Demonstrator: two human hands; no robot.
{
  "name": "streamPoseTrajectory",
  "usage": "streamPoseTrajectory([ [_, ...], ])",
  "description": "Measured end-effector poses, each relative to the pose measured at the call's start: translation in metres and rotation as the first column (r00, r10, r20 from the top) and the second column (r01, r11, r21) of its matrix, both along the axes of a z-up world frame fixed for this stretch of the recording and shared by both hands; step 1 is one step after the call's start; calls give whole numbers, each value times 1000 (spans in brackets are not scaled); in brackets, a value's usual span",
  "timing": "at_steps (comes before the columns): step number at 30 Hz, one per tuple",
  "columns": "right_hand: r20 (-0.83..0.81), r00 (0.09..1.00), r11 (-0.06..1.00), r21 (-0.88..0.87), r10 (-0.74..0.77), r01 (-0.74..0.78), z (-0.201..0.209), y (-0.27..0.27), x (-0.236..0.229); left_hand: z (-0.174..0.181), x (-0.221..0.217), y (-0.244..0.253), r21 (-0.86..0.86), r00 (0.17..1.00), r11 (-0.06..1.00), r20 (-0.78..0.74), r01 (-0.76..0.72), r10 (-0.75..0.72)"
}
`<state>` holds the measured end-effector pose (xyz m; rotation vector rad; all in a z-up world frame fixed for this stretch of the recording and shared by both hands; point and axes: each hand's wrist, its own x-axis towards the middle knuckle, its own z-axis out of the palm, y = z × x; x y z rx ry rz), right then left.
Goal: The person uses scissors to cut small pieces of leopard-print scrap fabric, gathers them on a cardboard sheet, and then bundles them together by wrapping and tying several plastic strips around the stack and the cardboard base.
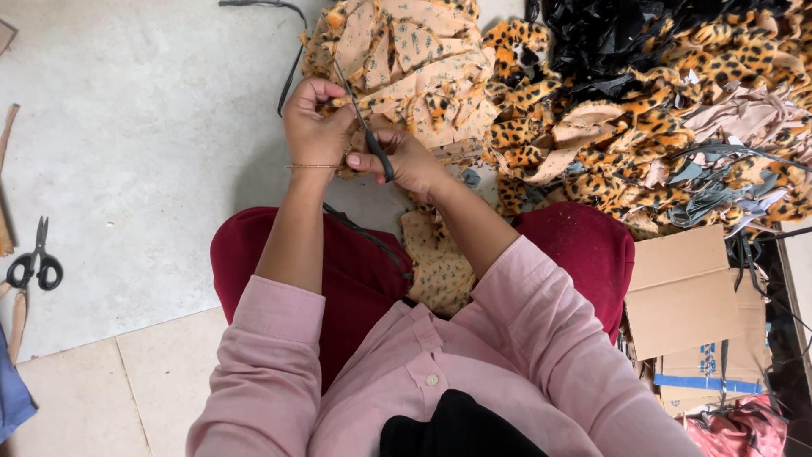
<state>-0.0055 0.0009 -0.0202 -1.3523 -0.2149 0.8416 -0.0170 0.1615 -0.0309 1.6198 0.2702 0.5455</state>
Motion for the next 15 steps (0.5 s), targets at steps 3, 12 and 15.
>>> streamPoseTrajectory([
  [3, -8, 1000, 1000, 1, 8, -8, -3, -1, -1, -3, 1, 0, 23, 1000, 1000, -11, 3, -3],
  [12, 15, 1000, 990, -144, 5, -3, 21, -1, 4, 1, 4, -8, -158, 981, 987, -192, -25, -6],
  [15, 80, 992, 992, -66, -102, 108, -8, 0, 6, -2, 6, -10, -231, 989, 972, -150, -53, 19],
])
